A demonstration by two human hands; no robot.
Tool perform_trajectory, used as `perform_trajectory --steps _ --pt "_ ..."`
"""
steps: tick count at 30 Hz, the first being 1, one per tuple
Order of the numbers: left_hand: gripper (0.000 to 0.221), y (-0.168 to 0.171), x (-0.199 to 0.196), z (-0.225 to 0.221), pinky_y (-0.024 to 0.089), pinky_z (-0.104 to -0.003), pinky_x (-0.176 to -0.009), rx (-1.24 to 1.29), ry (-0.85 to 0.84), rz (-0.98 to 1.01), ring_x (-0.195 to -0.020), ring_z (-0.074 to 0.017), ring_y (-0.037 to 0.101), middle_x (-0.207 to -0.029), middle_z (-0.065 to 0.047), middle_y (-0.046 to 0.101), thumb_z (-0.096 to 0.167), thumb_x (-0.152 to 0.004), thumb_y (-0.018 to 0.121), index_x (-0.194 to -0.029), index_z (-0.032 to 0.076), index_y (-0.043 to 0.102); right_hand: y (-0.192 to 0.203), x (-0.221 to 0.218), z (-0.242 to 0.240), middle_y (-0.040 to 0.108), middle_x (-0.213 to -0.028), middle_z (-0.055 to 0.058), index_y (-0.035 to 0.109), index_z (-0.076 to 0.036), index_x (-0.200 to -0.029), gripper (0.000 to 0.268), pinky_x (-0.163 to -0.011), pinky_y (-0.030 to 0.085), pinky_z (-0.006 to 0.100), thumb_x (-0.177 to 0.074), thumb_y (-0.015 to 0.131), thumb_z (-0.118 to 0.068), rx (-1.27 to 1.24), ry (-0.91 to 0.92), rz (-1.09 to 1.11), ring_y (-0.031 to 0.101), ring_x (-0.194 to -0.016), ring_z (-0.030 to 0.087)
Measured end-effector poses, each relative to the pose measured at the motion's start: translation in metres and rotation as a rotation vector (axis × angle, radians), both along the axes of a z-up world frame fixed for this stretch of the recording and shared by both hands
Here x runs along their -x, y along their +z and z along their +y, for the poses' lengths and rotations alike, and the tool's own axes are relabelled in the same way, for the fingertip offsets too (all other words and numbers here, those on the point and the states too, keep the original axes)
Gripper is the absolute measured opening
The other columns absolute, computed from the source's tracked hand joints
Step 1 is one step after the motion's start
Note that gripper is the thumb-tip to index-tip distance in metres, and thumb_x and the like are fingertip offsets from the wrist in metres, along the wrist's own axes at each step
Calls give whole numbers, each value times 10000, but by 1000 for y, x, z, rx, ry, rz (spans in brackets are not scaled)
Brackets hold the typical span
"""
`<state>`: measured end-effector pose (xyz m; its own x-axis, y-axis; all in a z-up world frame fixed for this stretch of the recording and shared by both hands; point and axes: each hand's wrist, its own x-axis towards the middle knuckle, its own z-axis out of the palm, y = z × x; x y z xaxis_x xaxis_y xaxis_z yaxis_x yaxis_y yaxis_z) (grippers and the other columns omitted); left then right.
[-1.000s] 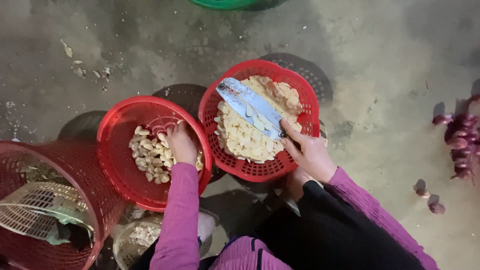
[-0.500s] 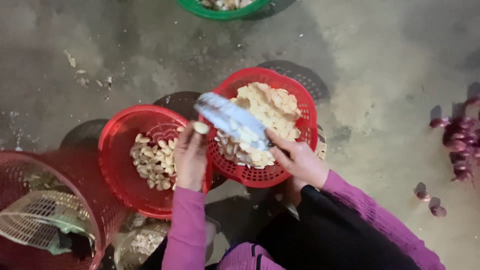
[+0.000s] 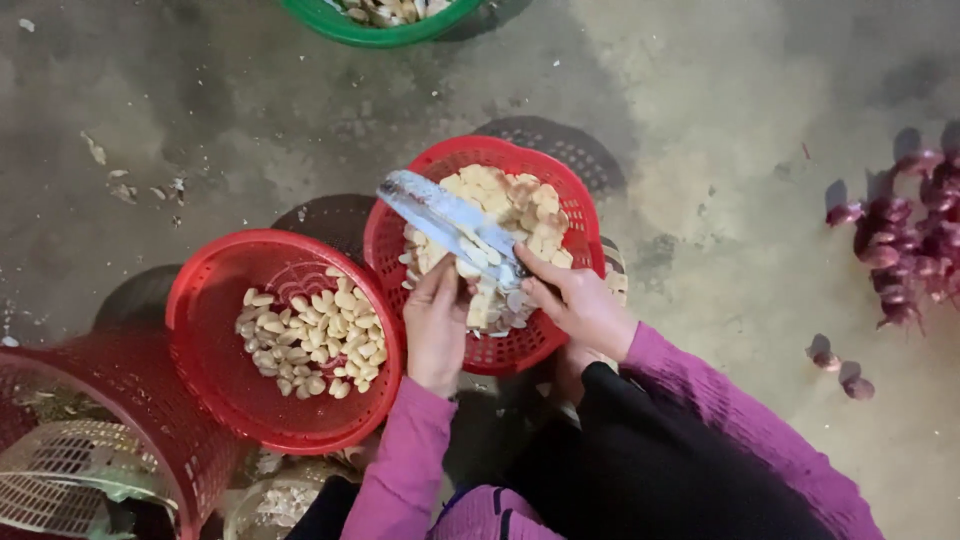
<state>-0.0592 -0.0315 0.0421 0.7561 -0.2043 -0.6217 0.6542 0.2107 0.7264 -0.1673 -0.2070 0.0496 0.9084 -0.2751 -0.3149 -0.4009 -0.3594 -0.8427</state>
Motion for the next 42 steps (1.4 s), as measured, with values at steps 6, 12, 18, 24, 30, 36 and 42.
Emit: perform_trajectory --steps 6,12,18,24,30,36,42 --pt "128 10 -21 0 565 -378 -888 20 84 0 -900 -217 710 -955 -62 752 40 -967 660 -976 144 733 6 4 3 767 -1077 183 579 -273 -1456 500 -843 575 562 -957 607 -291 22 56 44 704 -980 437" --pt "162 -39 -42 28 593 -371 -860 27 194 14 -906 -229 721 -1018 -85 745 38 -994 612 -1074 128 720 22 13 8 773 -1079 170 594 -302 -1439 483 -834 590 542 -956 613 -312 21 94 89 713 -980 425" --pt "129 -19 -15 3 548 -337 -817 122 45 97 -853 -198 658 -927 -61 714 27 -972 635 -968 125 719 4 3 0 768 -1048 180 624 -287 -1408 473 -872 577 530 -944 639 -372 27 -5 75 717 -977 420" --pt "118 -41 -26 17 528 -451 -947 107 94 122 -989 -302 670 -1069 -140 713 9 -969 660 -1067 61 698 -6 8 1 768 -1038 188 623 -329 -1410 478 -891 562 567 -932 636 -333 88 35 100 707 -971 431" --pt "132 -21 -33 3 508 -465 -1014 148 54 98 -1091 -291 661 -1133 -158 718 59 -991 630 -1087 63 720 21 10 7 776 -1019 181 606 -276 -1421 480 -807 601 538 -943 637 -287 17 99 82 720 -963 419" --pt "639 15 -43 -6 398 -558 -1158 175 42 220 -1392 -375 504 -1506 -178 536 549 -1015 467 -1427 71 562 10 3 -2 774 -985 182 596 -225 -1434 466 -779 593 542 -974 618 -293 150 75 37 732 -925 401" --pt "436 -16 -36 3 446 -428 -1141 -357 -217 -273 -1341 -212 536 -1417 -151 596 196 -1039 609 -1433 24 539 5 5 -1 765 -933 180 544 -251 -1479 500 -743 596 548 -992 579 -359 261 156 65 737 -871 412"
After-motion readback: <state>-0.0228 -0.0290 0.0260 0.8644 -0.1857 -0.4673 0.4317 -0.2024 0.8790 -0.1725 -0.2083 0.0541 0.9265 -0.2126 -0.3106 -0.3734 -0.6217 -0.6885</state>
